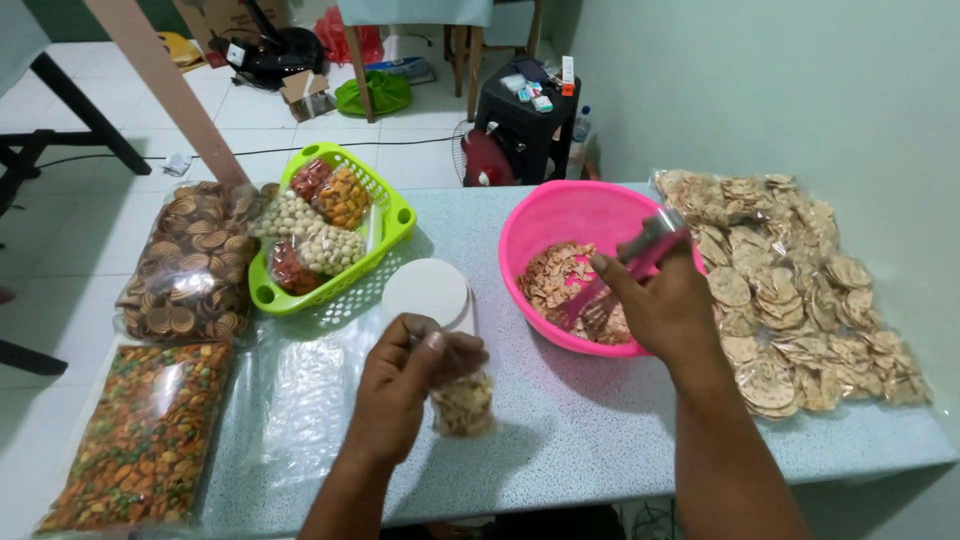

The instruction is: Using metal tongs to fill small plastic pouches with fried snacks from a bowl.

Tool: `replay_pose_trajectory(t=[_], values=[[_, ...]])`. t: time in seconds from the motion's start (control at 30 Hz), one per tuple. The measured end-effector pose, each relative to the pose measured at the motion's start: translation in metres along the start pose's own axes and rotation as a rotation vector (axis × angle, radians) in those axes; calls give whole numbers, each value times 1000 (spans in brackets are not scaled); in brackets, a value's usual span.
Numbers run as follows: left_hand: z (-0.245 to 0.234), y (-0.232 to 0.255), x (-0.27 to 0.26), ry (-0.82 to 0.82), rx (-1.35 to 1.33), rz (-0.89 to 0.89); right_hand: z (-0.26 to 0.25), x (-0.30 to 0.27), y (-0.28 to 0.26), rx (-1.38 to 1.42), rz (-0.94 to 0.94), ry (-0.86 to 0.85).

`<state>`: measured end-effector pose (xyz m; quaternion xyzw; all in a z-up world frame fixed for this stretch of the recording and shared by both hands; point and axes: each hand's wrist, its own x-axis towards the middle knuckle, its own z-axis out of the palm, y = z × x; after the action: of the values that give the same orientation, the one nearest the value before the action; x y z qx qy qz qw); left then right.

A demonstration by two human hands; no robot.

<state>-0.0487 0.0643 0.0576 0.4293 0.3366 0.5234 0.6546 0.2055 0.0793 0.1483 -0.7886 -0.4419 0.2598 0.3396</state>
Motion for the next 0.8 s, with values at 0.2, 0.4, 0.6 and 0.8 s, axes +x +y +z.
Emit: replay_pose_trajectory(t=[0.2,0.4,0.6,0.8], values=[[20,-31,-12,-62,-47,-85,5,19,-5,75,3,-85],[20,-58,-13,-71,-186,-177,5,18,29,53,-124,-43],[22,-78,-8,-127,-288,-62,9,-24,81,259,-751,292],[32,-84,-7,-179,-293,-79,11,-41,116,297,-572,600]])
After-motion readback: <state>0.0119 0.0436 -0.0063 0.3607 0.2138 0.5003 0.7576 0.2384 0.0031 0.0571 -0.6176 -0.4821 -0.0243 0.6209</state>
